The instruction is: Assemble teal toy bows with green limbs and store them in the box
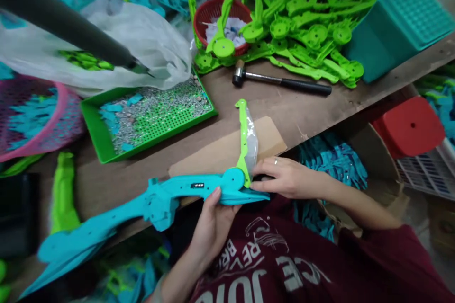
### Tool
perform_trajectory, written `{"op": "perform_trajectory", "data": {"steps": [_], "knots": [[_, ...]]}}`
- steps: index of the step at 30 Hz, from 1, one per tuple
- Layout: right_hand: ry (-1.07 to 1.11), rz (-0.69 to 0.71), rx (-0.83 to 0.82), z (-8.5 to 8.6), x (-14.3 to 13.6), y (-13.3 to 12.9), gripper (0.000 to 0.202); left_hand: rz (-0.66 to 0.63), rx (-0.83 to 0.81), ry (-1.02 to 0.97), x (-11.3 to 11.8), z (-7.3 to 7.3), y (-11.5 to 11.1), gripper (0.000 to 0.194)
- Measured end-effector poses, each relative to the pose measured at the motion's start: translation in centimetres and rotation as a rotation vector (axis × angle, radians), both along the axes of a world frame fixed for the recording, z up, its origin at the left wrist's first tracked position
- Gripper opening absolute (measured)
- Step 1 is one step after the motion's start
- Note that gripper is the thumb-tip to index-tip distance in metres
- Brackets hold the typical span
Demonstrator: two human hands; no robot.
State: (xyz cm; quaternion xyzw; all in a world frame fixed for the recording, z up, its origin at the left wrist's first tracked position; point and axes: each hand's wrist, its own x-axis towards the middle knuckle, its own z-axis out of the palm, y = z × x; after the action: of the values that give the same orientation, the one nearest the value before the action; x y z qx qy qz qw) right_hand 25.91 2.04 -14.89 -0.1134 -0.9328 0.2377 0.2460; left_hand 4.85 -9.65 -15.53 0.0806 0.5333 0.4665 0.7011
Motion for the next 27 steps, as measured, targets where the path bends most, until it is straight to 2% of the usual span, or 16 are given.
{"op": "perform_trajectory", "data": {"steps": [4,7,11,15,19,22,27], "knots": [[0.149,-0.064,0.234,-1.4,-0.6,-0.1,0.015,0.083,-0.11,-0.032,-0.3,0.4,-0.6,0.055],[0.201,-0.098,0.268,-1.9,-1.4,-0.1,0.021,0.07,-0.149,-0.041,-0.6,0.3,-1.0,0.058],[-0.014,-0.012,0.218,-0.7,-2.0,1.1,0.034,0.072,-0.159,-0.02,-1.1,-0.2,-1.5,0.055],[-0.191,0.117,0.248,0.7,-2.7,2.4,0.039,0.081,-0.155,-0.001,-1.1,-0.7,-1.8,0.056],[-0.209,0.16,0.267,0.8,-3.6,2.4,0.039,0.055,-0.179,-0.002,-0.9,-0.7,-1.7,0.059],[-0.199,0.131,0.283,0.4,-4.1,1.9,0.025,0.029,-0.195,-0.001,-1.1,-0.5,-1.3,0.064],[-0.172,0.124,0.325,0.8,-4.2,1.7,0.025,0.036,-0.199,-0.026,-1.5,-0.6,-1.0,0.065]]}}
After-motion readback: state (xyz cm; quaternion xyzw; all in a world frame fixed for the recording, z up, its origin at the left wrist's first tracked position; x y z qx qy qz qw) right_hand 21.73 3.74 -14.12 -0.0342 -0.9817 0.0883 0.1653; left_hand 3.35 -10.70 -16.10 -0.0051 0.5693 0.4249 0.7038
